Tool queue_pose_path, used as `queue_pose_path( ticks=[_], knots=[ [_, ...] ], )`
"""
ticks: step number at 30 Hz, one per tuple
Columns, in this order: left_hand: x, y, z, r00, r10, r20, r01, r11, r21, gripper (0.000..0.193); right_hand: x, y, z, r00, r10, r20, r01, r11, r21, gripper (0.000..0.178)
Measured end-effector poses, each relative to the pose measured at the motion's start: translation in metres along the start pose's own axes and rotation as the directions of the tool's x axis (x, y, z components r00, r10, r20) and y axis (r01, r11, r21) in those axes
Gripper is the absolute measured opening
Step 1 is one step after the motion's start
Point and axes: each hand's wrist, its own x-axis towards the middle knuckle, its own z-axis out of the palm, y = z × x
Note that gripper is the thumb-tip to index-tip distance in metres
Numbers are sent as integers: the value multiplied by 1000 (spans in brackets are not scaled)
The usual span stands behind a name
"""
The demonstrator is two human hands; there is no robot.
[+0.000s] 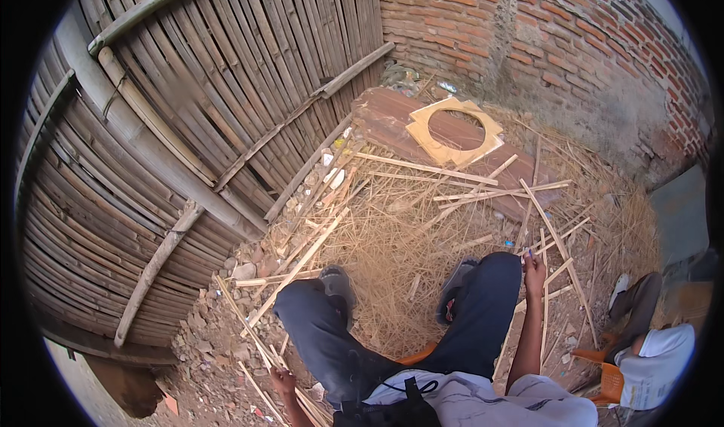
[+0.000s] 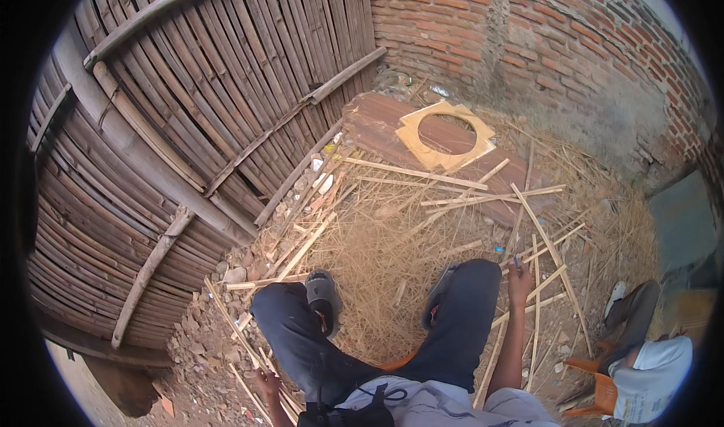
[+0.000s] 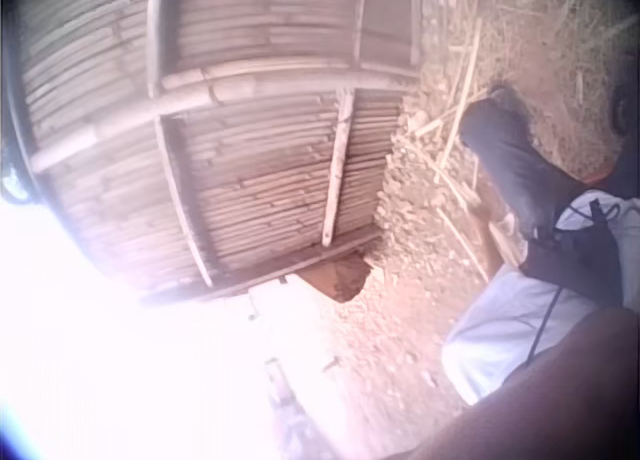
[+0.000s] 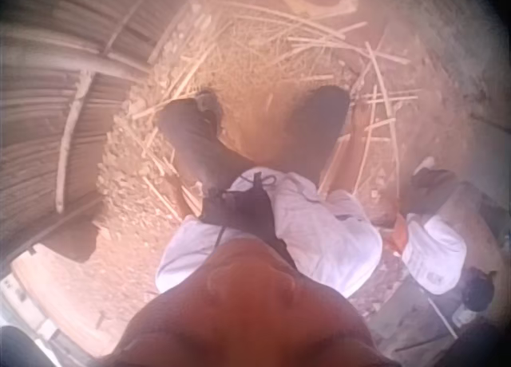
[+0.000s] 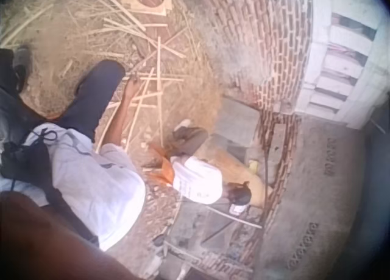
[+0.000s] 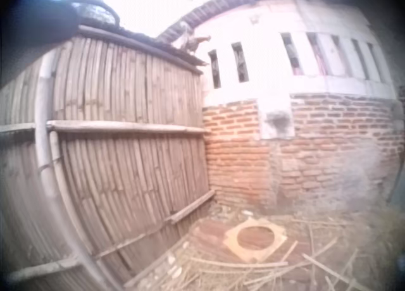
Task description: The person sits on the ground and uses a utility knife to shave and smooth a long, thin bamboo strip. They repeatedly scrape along the length of the strip, rotating it to work different sides, and discard small shavings onto the ground.
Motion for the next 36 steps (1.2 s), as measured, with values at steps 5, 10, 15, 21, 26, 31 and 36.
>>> queue_pose_path(
  ticks=[5, 10, 15, 21, 26, 31, 36],
  knots=[
    [-1, -44, 21, 976, 216, 1, -212, 958, 193, 55, -33, 90, 16, 985, -22, 169, 59, 975, -214, 38],
    [-25, -67, -47, 931, 216, -294, 34, 751, 659, 35, -99, 93, 95, 890, 222, 399, -12, 885, -465, 41],
    [-19, -49, -55, 960, -40, -276, 202, 781, 591, 30, -126, 143, 96, 886, 196, 421, 39, 873, -487, 46],
    [-36, -64, -53, 955, -174, -242, 262, 876, 404, 30, -134, 163, 84, 874, 355, 333, -135, 835, -534, 46],
    [-34, -62, -22, 975, -180, -126, 212, 922, 324, 30, -137, 203, 48, 862, 506, 33, -363, 661, -657, 58],
    [-26, -49, 8, 982, -184, -28, 185, 942, 280, 30, -156, 296, 23, 850, 518, -95, -464, 651, -601, 47],
    [-5, -26, 46, 985, -169, 44, 153, 955, 252, 30, -165, 356, 42, 707, 705, -55, -649, 616, -448, 38]
  ],
)
